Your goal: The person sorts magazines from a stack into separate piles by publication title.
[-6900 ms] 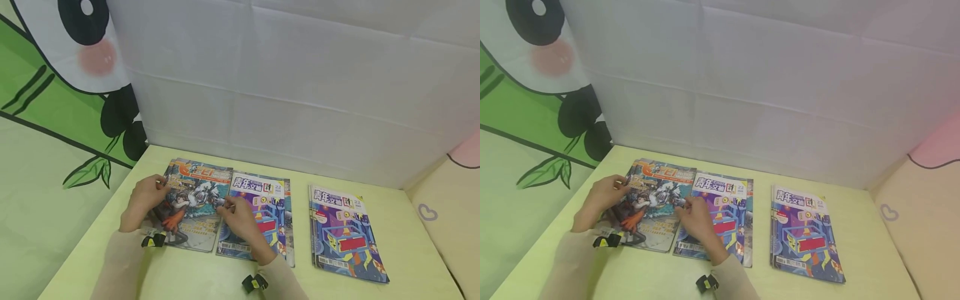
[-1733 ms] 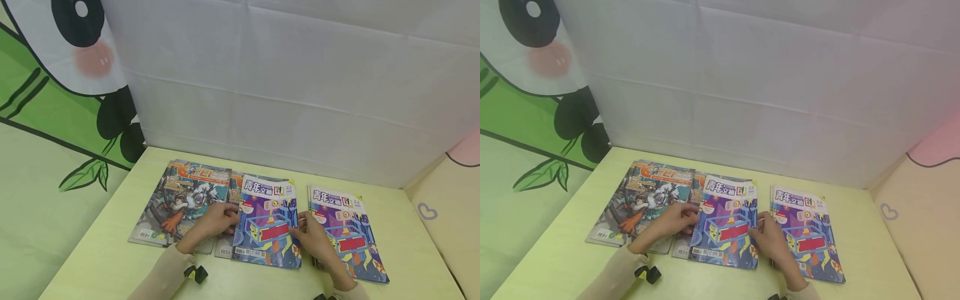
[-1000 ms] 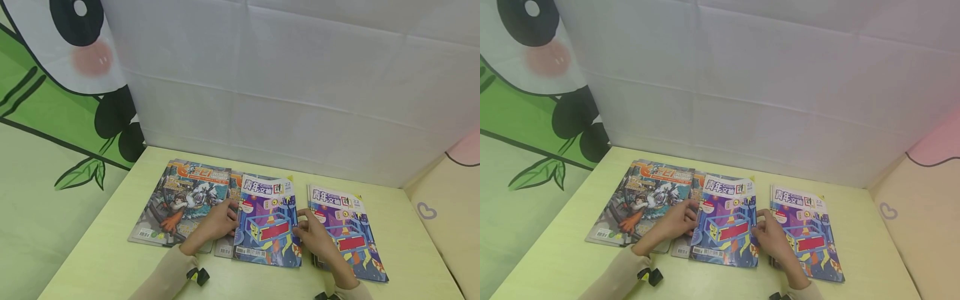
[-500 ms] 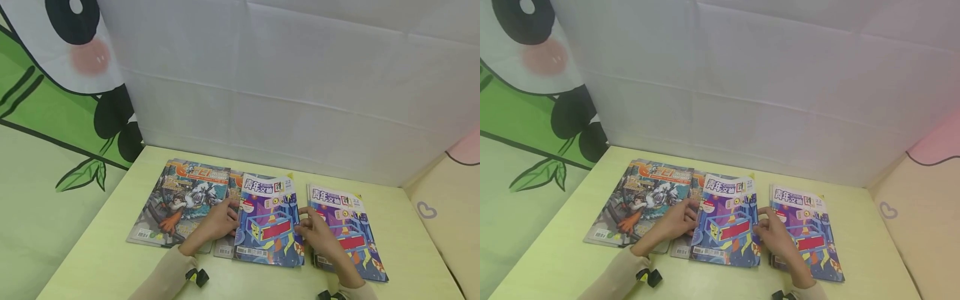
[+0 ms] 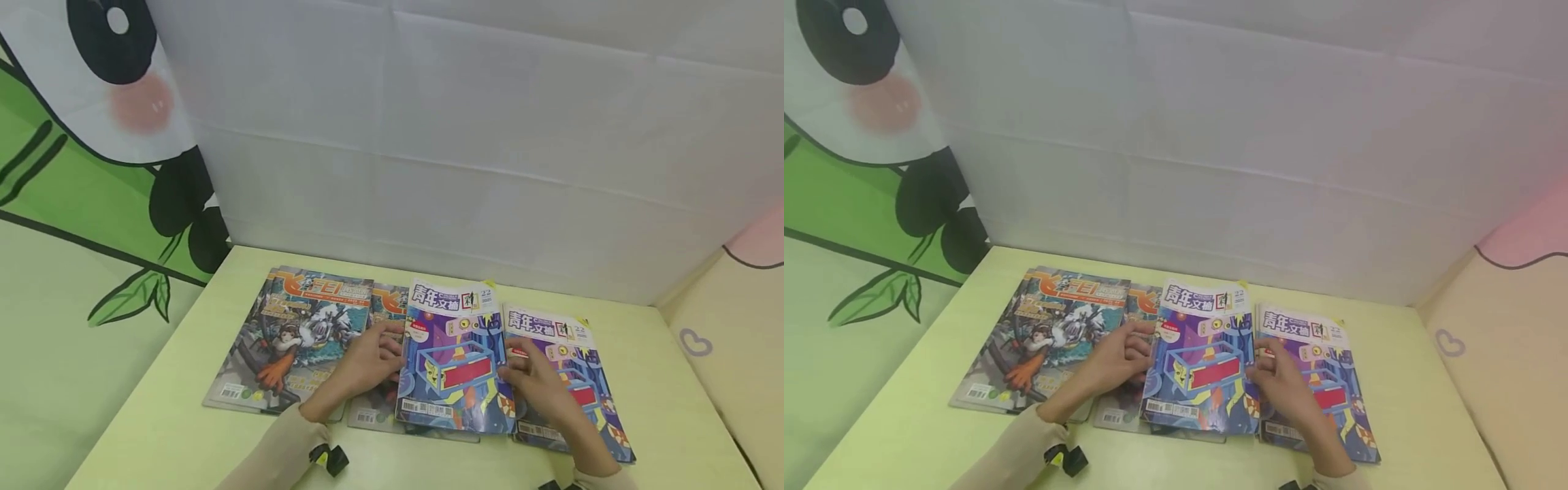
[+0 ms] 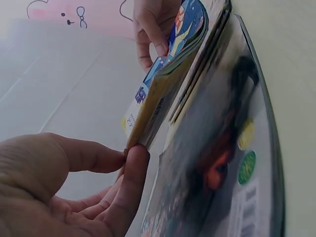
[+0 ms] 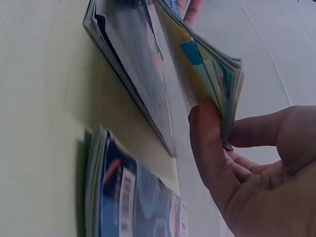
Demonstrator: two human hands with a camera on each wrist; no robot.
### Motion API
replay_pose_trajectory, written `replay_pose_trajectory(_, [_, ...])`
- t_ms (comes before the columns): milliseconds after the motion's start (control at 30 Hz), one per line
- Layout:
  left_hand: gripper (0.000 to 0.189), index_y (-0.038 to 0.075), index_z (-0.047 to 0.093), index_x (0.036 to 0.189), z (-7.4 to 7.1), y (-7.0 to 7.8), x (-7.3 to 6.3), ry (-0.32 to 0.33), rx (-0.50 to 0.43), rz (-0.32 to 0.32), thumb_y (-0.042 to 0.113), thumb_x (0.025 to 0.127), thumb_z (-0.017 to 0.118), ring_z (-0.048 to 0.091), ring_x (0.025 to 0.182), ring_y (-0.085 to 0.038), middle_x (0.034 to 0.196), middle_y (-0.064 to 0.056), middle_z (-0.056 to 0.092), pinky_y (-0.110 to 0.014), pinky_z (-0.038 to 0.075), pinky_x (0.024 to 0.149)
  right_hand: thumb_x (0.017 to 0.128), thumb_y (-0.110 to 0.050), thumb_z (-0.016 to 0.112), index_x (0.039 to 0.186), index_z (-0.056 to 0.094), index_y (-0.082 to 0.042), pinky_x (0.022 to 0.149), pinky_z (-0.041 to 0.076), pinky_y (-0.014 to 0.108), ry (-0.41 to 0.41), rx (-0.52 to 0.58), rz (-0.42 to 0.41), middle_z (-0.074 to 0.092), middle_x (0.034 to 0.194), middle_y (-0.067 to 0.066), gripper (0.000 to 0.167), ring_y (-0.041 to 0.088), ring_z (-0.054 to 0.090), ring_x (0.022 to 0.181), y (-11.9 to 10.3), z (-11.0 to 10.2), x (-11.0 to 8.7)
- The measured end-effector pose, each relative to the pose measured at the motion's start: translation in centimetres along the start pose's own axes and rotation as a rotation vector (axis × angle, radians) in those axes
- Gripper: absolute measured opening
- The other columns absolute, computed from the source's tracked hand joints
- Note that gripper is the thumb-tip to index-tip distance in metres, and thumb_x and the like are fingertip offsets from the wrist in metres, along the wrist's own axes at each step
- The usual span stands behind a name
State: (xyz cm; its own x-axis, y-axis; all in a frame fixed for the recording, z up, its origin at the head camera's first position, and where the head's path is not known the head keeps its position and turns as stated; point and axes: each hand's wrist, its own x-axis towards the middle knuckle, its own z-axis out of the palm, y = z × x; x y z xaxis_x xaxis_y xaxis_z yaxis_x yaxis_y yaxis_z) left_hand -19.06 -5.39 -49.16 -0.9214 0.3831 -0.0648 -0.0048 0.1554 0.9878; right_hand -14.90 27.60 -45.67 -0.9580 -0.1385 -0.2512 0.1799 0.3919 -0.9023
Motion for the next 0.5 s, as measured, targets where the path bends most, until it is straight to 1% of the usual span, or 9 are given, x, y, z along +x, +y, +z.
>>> replay_pose_trajectory(67, [0.053,-0.008,0.055,0.147,0.6,0.3,0.3,-0.004,-0.017,0.014,-0.008,0.097,0.074,0.076,0.085,-0.022,0.106,-0.016,0.074,-0.046,0.069,0.071,0.110,0.003,0.061,0.159,0.035,0.006,0.060,0.048,0.027,0.023,-0.002,0.011,0.051,0.084,0.004,0.056,0.014,0.049,0.067,0.1,-0.6,-0.3])
replay_pose_trajectory(167, [0.052,-0.009,0.055,0.147,1.7,1.0,1.1,-0.028,-0.040,0.025,-0.008,0.097,0.073,0.076,0.084,-0.020,0.105,-0.015,0.074,-0.049,0.069,0.072,0.110,0.002,0.061,0.162,0.033,0.005,0.064,0.050,0.027,0.059,-0.012,0.037,0.051,0.086,0.004,0.059,0.014,0.051,0.073,0.4,-1.7,-1.0])
replay_pose_trajectory(267, [0.051,-0.008,0.056,0.146,2.8,1.6,1.6,-0.042,-0.055,0.030,-0.009,0.097,0.072,0.074,0.081,-0.018,0.103,-0.014,0.073,-0.051,0.068,0.072,0.111,-0.001,0.061,0.164,0.031,0.004,0.071,0.058,0.029,0.081,-0.041,0.061,0.061,0.096,0.006,0.062,0.015,0.060,0.082,0.9,-2.8,-1.7])
replay_pose_trajectory(367, [0.052,-0.007,0.057,0.147,3.7,1.9,1.8,-0.044,-0.074,0.030,-0.009,0.098,0.073,0.075,0.080,-0.019,0.104,-0.013,0.073,-0.053,0.068,0.074,0.111,-0.003,0.062,0.164,0.030,0.004,0.074,0.062,0.031,0.084,-0.053,0.055,0.062,0.098,0.007,0.062,0.016,0.062,0.083,1.2,-3.8,-2.3])
replay_pose_trajectory(433, [0.052,-0.006,0.057,0.148,4.5,1.9,1.8,-0.043,-0.091,0.028,-0.009,0.098,0.073,0.075,0.080,-0.021,0.105,-0.013,0.073,-0.053,0.068,0.075,0.111,-0.004,0.062,0.164,0.030,0.004,0.075,0.063,0.031,0.080,-0.044,0.048,0.061,0.098,0.007,0.062,0.015,0.061,0.082,1.5,-4.4,-2.7])
replay_pose_trajectory(500, [0.052,-0.005,0.058,0.148,5.3,1.9,1.8,-0.038,-0.117,0.024,-0.008,0.098,0.073,0.075,0.083,-0.022,0.105,-0.012,0.073,-0.051,0.068,0.075,0.112,-0.005,0.061,0.163,0.029,0.004,0.074,0.064,0.032,0.070,-0.028,0.036,0.064,0.099,0.008,0.060,0.015,0.066,0.083,1.8,-5.2,-3.1])
